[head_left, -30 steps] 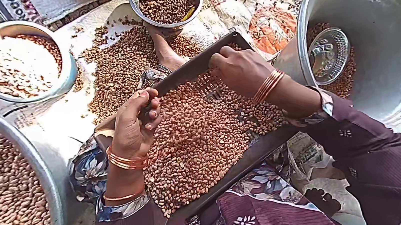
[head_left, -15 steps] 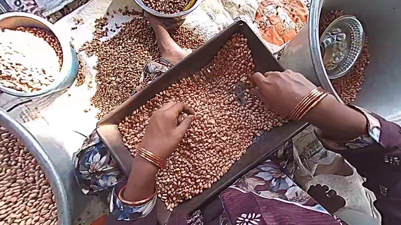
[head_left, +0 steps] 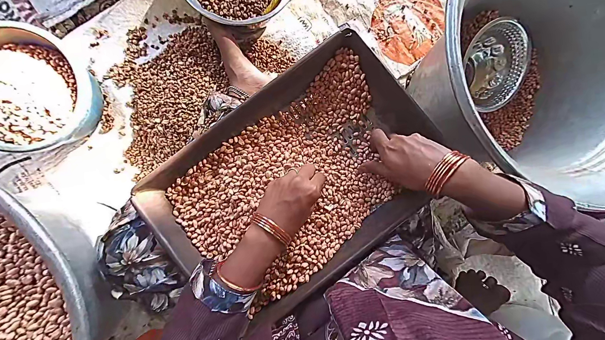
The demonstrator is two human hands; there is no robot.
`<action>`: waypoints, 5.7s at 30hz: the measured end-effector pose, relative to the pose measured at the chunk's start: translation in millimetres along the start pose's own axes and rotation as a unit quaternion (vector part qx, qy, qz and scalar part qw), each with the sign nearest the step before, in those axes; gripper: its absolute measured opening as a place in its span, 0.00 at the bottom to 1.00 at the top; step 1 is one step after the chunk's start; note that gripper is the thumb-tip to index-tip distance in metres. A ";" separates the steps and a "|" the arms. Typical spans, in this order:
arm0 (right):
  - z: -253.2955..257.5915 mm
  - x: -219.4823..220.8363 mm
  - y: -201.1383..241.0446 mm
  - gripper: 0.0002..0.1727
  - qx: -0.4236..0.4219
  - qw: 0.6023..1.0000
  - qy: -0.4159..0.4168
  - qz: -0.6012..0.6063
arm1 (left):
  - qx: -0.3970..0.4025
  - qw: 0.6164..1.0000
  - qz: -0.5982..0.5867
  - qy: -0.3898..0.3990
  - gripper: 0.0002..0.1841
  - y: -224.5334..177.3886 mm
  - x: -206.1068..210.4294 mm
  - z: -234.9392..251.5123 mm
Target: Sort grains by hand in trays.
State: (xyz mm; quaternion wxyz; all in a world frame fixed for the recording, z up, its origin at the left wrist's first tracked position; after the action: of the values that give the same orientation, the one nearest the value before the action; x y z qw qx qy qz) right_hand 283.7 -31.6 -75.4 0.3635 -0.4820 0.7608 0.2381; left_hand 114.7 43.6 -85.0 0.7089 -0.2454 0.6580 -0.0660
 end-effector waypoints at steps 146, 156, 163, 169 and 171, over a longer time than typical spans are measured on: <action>-32.4 37.8 93.3 0.06 -0.462 0.870 -0.175 0.016 | -0.168 0.965 0.083 0.182 0.07 -22.4 -0.7 -16.0; -25.9 32.9 98.6 0.02 -0.433 0.892 -0.128 -0.021 | -0.207 0.793 -0.550 -0.162 0.14 54.7 -59.7 -76.6; -9.3 11.1 102.6 0.05 -0.421 0.905 0.029 0.056 | -0.173 0.971 -0.100 -0.134 0.09 47.5 -51.7 -53.3; 12.9 -38.7 98.7 0.05 -0.406 0.898 -0.100 0.140 | -0.164 0.970 -0.118 -0.134 0.08 52.5 -44.4 -49.5; 21.1 -41.5 104.7 0.06 -0.386 0.901 -0.143 0.141 | -0.197 0.941 -0.214 -0.175 0.06 62.2 -51.0 -55.4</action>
State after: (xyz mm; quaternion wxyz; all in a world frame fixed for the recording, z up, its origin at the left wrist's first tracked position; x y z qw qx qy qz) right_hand 206.9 50.8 -54.8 0.2166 -0.4330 0.6094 0.6279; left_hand 40.6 104.6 -66.9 0.7196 -0.5227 0.4552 -0.0417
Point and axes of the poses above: each hand's wrist, its own z-axis towards the middle knuckle, its own x-axis out of the palm, y = z × x, the point moved 7 cm from there along z, towards the middle knuckle, and after that the axes turned 3 degrees about -z, right-handed, at the moved point
